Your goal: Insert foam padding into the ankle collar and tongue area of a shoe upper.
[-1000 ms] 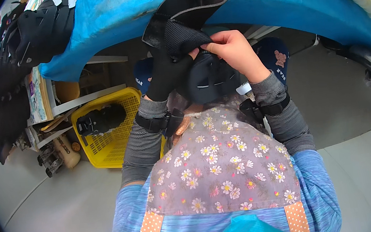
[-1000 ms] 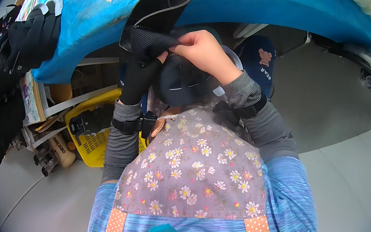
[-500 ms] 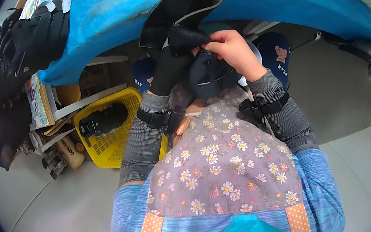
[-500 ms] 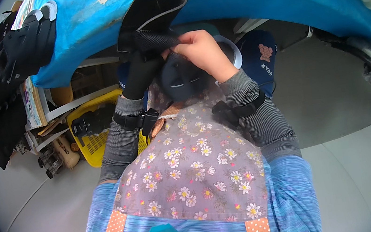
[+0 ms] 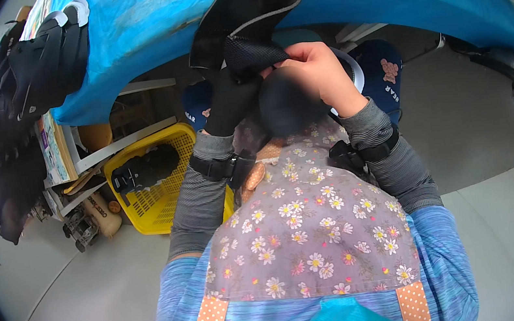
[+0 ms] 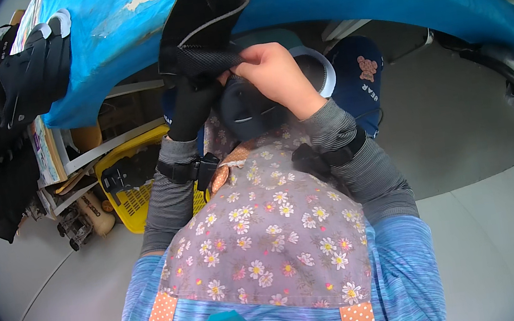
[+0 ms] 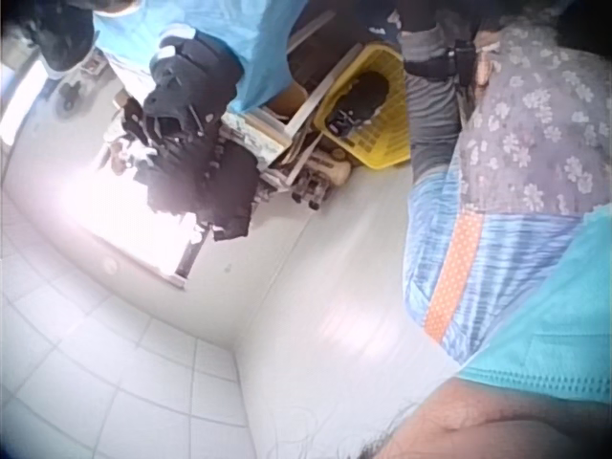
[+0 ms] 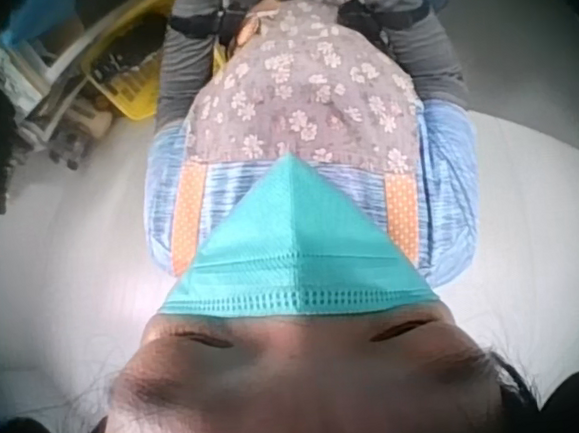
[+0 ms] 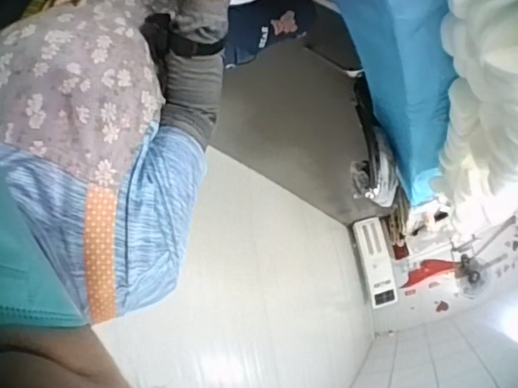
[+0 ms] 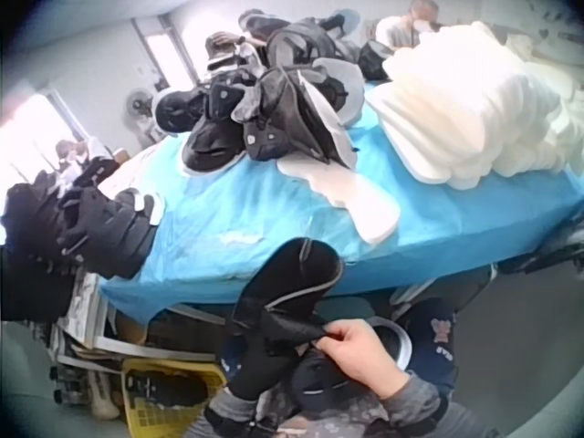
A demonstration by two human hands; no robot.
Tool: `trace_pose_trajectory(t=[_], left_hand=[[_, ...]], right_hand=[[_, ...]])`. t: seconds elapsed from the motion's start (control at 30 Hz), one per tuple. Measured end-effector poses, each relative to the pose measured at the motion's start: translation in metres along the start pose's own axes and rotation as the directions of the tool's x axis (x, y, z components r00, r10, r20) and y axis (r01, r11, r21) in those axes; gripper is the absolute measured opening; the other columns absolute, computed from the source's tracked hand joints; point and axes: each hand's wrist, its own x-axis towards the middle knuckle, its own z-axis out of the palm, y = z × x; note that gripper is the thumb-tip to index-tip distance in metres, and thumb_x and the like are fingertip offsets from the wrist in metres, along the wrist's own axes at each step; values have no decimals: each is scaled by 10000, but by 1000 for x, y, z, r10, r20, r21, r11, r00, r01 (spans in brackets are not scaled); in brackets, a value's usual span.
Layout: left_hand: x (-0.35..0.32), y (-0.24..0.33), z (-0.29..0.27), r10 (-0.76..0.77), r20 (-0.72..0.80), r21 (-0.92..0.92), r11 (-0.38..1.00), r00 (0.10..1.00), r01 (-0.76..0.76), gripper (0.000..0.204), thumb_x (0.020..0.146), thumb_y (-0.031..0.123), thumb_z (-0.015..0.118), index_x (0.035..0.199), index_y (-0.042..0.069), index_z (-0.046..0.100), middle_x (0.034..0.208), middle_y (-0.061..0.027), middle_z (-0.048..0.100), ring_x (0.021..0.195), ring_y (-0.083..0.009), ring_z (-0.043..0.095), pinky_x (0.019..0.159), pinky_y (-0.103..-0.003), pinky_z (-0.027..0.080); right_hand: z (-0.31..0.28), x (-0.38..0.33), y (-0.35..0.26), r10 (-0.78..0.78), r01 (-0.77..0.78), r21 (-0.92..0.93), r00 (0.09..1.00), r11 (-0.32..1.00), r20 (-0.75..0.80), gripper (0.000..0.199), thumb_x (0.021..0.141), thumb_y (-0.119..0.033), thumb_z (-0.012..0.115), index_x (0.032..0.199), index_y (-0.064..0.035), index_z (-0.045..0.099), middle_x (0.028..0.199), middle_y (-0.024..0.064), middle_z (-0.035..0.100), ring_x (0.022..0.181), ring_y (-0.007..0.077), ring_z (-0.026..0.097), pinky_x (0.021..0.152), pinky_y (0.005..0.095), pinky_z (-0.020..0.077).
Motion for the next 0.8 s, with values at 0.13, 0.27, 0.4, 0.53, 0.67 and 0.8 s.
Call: trace_pose_trajectory(t=[0.13, 0.27, 0.4, 0.53, 0.67, 0.8], left_hand=[[3, -3, 1, -67, 42, 9, 998, 997, 67, 359, 844, 32, 698, 1183, 7, 580, 1118, -77, 646, 1005, -162, 609, 884, -289, 481], [-5, 19, 8, 98, -18, 52, 994, 995, -97, 362, 848, 46, 700, 1184, 10, 570, 1127, -78, 635, 970, -162, 615, 862, -291, 492], [-19, 56, 22, 18, -45, -79, 997, 999, -21, 374, 845, 70, 714, 1183, 8, 567, 1103, -82, 639, 937, -154, 621, 826, -279, 504], [-14, 39, 18, 77, -14, 376, 924, 997, -66, 394, 839, 74, 725, 1191, 4, 562, 1086, -82, 647, 937, -150, 626, 813, -270, 508], [-5, 27, 16, -24, -83, 186, 982, 996, 39, 326, 828, 104, 739, 1110, -8, 622, 1024, -65, 669, 900, -141, 631, 781, -255, 500], [2, 36, 17, -194, 10, 71, 979, 981, 193, 281, 839, 148, 724, 1062, -11, 659, 1004, -54, 671, 896, -114, 608, 766, -247, 485]], right_hand=[[-1, -2, -2, -18, 17, 95, 1000, 995, 9, 176, 852, -105, 637, 913, 49, 696, 688, -15, 619, 627, 48, 506, 583, 215, 413], [-2, -6, 2, -31, 30, 141, 1000, 990, 3, 172, 855, -98, 645, 947, 29, 715, 724, -35, 622, 643, 34, 498, 582, 193, 396], [-4, -11, 6, -52, 23, 418, 997, 908, 58, 207, 855, -104, 661, 1025, 0, 719, 791, -32, 654, 659, 12, 511, 588, 165, 393], [-16, -6, 17, -38, 17, 329, 998, 944, 58, 203, 863, -104, 653, 1025, 2, 716, 800, -28, 663, 665, 16, 522, 592, 169, 402], [-13, -1, 20, -5, -19, 316, 997, 949, 75, 194, 866, -95, 644, 1009, 18, 711, 819, -19, 674, 701, 24, 539, 628, 174, 419], [-7, 2, 21, -68, 68, 369, 998, 927, -11, 198, 867, -91, 641, 1008, 33, 704, 851, -6, 681, 756, 43, 567, 701, 189, 448]])
